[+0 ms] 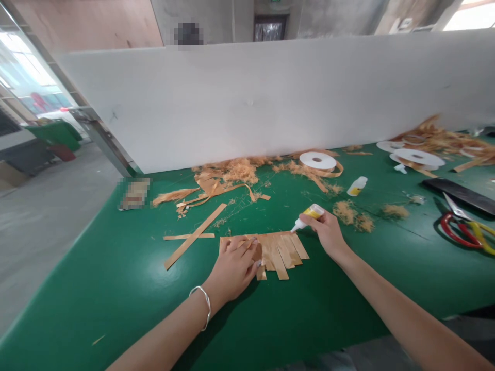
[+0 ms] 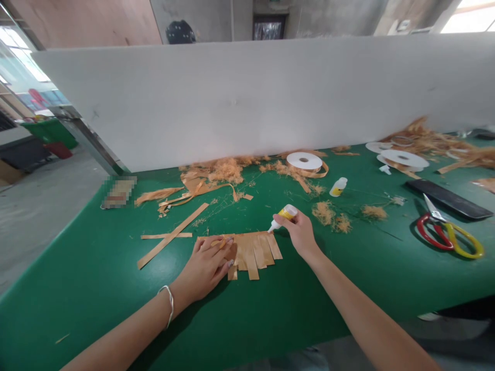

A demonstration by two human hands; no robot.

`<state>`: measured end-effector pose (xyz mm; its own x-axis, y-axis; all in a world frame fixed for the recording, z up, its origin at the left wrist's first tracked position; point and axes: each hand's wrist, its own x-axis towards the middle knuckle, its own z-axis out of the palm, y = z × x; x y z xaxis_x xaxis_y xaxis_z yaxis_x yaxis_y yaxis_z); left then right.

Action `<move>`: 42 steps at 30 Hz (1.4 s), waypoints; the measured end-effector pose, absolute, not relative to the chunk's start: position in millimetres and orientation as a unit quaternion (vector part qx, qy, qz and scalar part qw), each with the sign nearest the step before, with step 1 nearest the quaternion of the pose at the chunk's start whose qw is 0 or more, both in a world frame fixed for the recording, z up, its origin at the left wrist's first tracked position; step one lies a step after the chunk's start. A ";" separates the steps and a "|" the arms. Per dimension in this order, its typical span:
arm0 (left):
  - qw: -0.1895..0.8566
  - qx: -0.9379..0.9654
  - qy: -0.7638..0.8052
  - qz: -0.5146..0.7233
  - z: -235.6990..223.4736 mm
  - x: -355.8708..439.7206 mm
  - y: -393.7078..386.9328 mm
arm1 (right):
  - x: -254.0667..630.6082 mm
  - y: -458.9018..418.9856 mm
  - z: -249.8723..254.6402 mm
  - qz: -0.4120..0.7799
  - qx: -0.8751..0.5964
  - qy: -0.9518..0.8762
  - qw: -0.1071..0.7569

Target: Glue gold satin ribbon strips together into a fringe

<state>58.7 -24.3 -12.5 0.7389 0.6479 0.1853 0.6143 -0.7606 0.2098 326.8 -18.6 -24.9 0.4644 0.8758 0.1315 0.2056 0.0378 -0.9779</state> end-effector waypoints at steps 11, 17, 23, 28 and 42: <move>0.070 0.929 0.345 0.116 -11.6 59.6 -24.2 | 328.7 -22.5 -20.5 0.180 -0.662 -0.531 0.497; 0.080 0.928 0.342 0.123 -8.9 59.3 -25.0 | 317.6 -23.3 -10.5 0.080 -0.640 -0.660 0.385; 0.072 0.928 0.342 0.125 -9.7 58.3 -25.8 | 332.1 -28.3 14.0 -0.032 -0.635 -0.665 0.391; 0.078 0.929 0.342 0.118 -10.7 57.8 -26.1 | 374.4 -26.6 32.4 0.026 -0.645 -0.415 0.641; 0.063 0.931 0.340 0.115 -10.0 58.4 -24.9 | 401.9 18.8 -33.8 0.207 -0.624 -0.451 0.604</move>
